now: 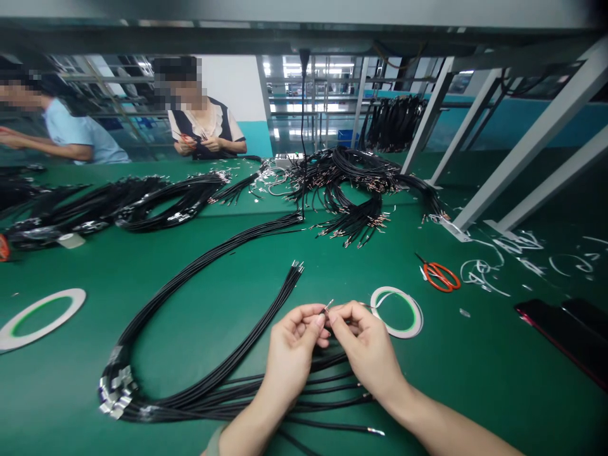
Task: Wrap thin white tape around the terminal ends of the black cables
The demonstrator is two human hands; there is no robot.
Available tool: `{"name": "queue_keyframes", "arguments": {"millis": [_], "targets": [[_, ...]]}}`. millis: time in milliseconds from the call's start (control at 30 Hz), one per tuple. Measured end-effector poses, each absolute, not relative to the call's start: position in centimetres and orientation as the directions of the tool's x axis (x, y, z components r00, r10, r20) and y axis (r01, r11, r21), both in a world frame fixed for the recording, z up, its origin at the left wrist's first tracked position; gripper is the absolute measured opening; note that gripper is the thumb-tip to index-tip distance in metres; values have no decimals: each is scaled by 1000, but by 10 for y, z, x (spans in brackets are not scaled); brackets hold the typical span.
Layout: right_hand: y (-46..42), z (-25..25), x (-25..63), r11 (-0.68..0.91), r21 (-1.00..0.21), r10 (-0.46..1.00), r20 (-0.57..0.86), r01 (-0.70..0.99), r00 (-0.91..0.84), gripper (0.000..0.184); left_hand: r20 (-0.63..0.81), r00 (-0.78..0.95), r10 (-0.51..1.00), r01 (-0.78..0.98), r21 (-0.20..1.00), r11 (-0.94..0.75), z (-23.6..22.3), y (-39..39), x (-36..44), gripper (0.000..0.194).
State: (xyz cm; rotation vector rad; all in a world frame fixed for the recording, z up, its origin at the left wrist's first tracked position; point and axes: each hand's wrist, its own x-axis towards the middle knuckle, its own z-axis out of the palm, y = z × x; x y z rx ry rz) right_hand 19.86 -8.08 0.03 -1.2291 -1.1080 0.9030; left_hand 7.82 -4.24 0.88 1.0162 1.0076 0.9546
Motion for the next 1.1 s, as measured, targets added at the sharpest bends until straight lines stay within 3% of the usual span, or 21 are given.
{"name": "queue_keyframes", "arguments": {"millis": [500,833,1100], "targets": [[-81,0,199,177,-973,952,208,151,224,17,-192,225,955,-64,975,211,7,-38,82,29],[-78,-10,203,85,-975,949,143,206,281,20,-185,296,937,-157,958,239,0,-30,74,26],[-76,-12,204,16,-970,951,89,244,295,32,-152,225,962,-144,972,187,-8,-28,76,22]]}}
